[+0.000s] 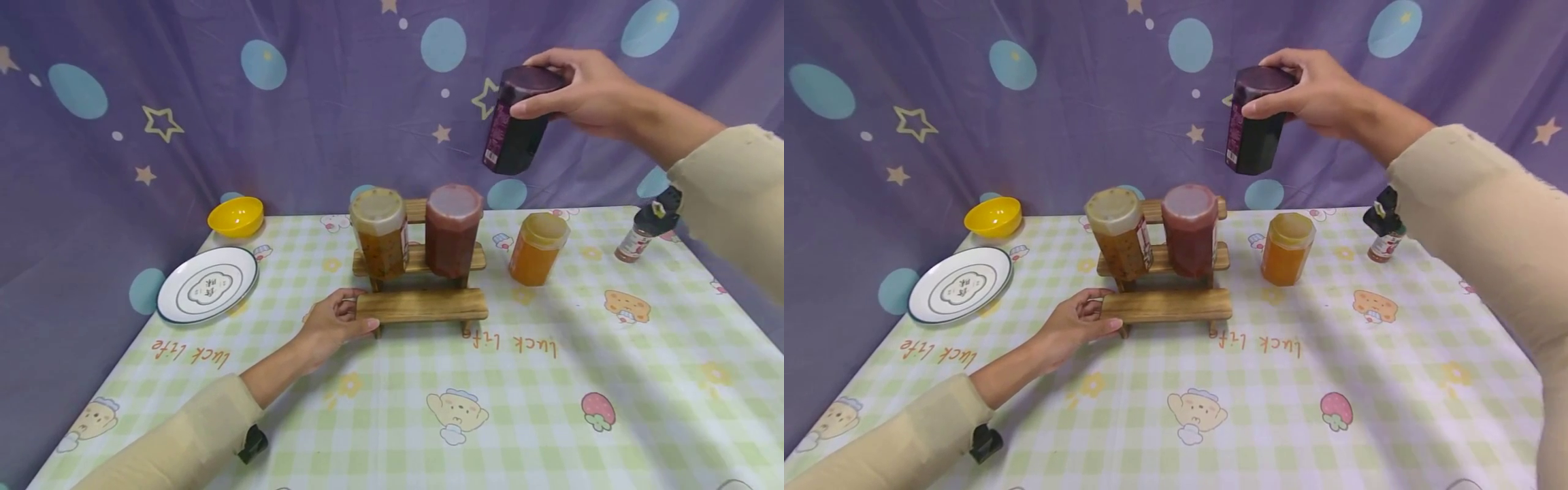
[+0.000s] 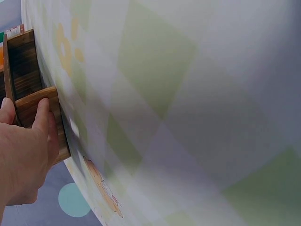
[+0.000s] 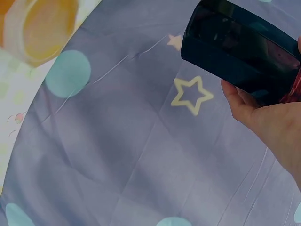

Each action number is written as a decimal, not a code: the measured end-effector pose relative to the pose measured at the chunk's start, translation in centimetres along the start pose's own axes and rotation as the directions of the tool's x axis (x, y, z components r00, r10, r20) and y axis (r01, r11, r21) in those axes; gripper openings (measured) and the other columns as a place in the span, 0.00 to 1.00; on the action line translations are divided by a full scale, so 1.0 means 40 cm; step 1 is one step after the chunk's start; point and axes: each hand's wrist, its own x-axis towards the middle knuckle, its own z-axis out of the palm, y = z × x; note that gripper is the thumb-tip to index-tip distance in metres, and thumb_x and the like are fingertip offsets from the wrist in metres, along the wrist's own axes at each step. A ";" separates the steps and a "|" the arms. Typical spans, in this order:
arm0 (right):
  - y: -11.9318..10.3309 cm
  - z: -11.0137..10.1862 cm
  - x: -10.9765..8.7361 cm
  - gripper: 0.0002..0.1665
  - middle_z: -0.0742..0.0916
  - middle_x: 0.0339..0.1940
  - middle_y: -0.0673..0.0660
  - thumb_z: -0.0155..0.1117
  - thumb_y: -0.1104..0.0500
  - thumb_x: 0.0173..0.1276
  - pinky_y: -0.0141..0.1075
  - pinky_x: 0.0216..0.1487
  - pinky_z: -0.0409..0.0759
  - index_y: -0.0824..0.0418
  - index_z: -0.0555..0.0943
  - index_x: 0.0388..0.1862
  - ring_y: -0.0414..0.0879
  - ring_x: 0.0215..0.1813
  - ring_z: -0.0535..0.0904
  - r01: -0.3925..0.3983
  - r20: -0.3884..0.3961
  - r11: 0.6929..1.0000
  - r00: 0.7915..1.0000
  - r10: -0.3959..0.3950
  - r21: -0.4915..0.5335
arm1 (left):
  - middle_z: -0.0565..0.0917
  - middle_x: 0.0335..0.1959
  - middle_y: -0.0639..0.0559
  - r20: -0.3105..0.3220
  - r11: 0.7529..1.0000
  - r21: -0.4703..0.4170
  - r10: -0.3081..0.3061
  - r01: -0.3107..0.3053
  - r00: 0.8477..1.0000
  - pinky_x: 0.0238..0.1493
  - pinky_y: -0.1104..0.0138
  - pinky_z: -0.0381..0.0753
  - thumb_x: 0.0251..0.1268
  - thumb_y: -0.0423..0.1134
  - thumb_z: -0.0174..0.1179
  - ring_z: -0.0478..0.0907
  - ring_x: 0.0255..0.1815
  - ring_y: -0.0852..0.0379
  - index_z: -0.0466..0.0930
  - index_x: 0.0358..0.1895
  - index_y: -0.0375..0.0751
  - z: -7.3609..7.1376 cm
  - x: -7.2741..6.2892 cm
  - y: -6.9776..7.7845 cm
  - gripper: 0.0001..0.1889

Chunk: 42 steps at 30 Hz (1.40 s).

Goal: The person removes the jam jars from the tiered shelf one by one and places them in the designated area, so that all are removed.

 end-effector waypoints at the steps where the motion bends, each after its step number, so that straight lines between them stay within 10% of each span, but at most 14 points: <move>1: 0.003 -0.004 -0.003 0.40 0.74 0.52 0.51 0.73 0.65 0.58 0.29 0.53 0.81 0.57 0.66 0.67 0.47 0.52 0.73 -0.001 0.001 1.000 1.000 0.001 0.009 | 0.61 0.28 0.52 -0.001 1.000 0.000 -0.001 0.001 1.000 0.39 0.65 0.81 0.56 0.30 0.70 0.60 0.28 0.60 0.67 0.64 0.42 -0.001 0.000 0.000 0.32; 34: 0.136 -0.161 -0.120 0.38 0.72 0.50 0.46 0.70 0.67 0.60 0.15 0.39 0.77 0.51 0.65 0.66 0.38 0.46 0.71 -0.117 -0.139 0.993 0.984 0.113 -0.018 | 0.72 0.58 0.41 0.012 0.999 -0.053 -0.013 0.014 1.000 0.52 0.59 0.84 0.58 0.28 0.67 0.76 0.51 0.52 0.64 0.67 0.41 0.001 -0.003 0.003 0.33; 42: 0.176 -0.188 -0.159 0.42 0.74 0.46 0.44 0.73 0.59 0.60 0.25 0.19 0.71 0.48 0.64 0.70 0.37 0.29 0.71 -0.181 -0.188 0.976 0.970 0.157 -0.120 | 0.73 0.56 0.42 0.015 0.998 -0.056 -0.014 0.015 1.000 0.52 0.59 0.84 0.58 0.28 0.67 0.77 0.49 0.53 0.64 0.67 0.41 0.001 -0.004 0.004 0.33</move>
